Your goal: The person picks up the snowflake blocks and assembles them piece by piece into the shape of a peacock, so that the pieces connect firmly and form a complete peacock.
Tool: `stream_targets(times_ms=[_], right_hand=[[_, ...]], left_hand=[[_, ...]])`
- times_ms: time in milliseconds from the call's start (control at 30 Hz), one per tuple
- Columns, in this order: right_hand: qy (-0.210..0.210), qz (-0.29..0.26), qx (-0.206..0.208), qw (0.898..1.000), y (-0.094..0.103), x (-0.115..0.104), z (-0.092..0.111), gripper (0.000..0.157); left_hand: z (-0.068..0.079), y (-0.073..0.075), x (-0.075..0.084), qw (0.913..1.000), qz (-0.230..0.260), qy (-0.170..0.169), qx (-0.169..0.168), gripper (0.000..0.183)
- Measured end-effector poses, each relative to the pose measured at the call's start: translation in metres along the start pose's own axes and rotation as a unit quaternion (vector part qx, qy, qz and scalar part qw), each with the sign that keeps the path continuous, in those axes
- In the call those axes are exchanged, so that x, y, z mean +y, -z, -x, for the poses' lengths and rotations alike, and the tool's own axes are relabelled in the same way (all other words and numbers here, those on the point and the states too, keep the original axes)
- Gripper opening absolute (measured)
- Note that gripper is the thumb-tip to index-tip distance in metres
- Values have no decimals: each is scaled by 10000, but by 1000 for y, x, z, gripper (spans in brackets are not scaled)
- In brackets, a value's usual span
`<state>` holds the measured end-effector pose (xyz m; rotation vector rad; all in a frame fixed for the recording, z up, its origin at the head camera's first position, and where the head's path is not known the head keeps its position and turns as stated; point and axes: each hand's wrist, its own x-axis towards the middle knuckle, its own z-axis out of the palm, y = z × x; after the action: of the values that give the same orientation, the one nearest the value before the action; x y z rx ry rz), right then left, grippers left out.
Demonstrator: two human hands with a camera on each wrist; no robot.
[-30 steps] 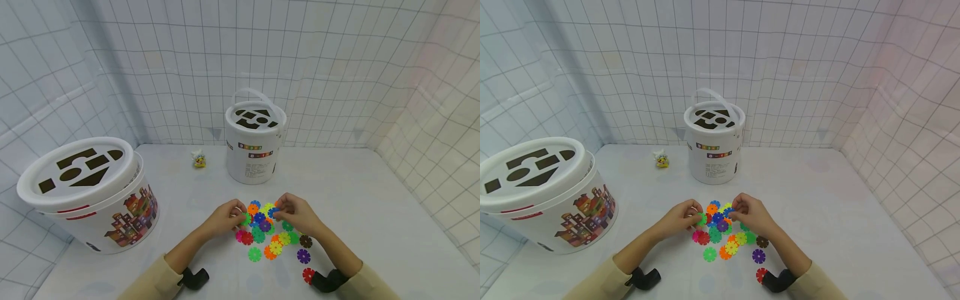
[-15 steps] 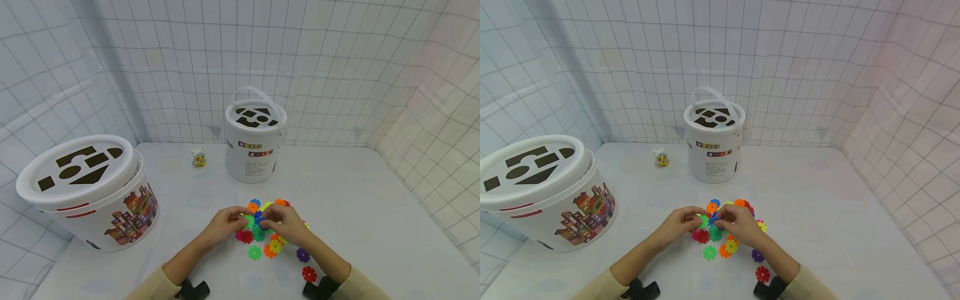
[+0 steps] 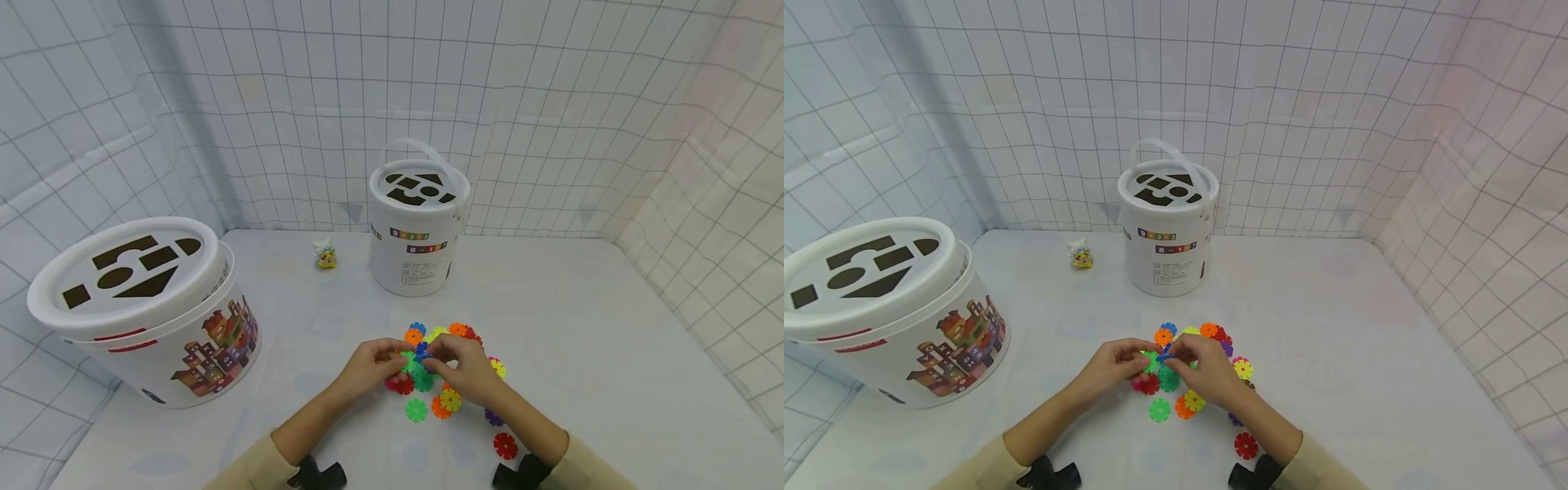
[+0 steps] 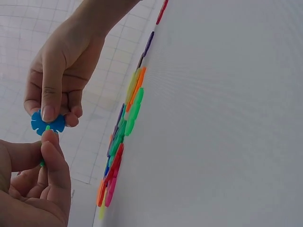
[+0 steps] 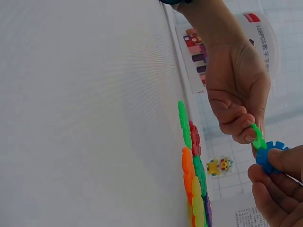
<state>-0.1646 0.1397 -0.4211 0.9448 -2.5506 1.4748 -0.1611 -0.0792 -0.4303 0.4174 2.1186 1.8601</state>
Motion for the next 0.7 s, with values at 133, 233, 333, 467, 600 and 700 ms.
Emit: stream_targets(times_ms=[133,233,333,467,600,700], right_hand=[[90,-54,-22,9999,0,0,0,7],[144,-173,0,9997,-3,1,1,7],[182,-239,18,9995,-7,3,2,7],[135,-251,9,9996,-9,4,3,8],[-17,-226,-283,9993,-3,3,1,6],[-284,-113,-642,9975,9,5,-4,14]], left_hand=[[-1,0,-2,9999,81,30,-65,30],[-1,0,-3,9997,198,66,-139,29],[0,0,-3,9992,323,61,-245,28],[0,0,-4,9988,331,96,-342,25],[-1,0,-3,9987,192,313,-340,24],[-2,0,-4,9983,16,557,-183,24]])
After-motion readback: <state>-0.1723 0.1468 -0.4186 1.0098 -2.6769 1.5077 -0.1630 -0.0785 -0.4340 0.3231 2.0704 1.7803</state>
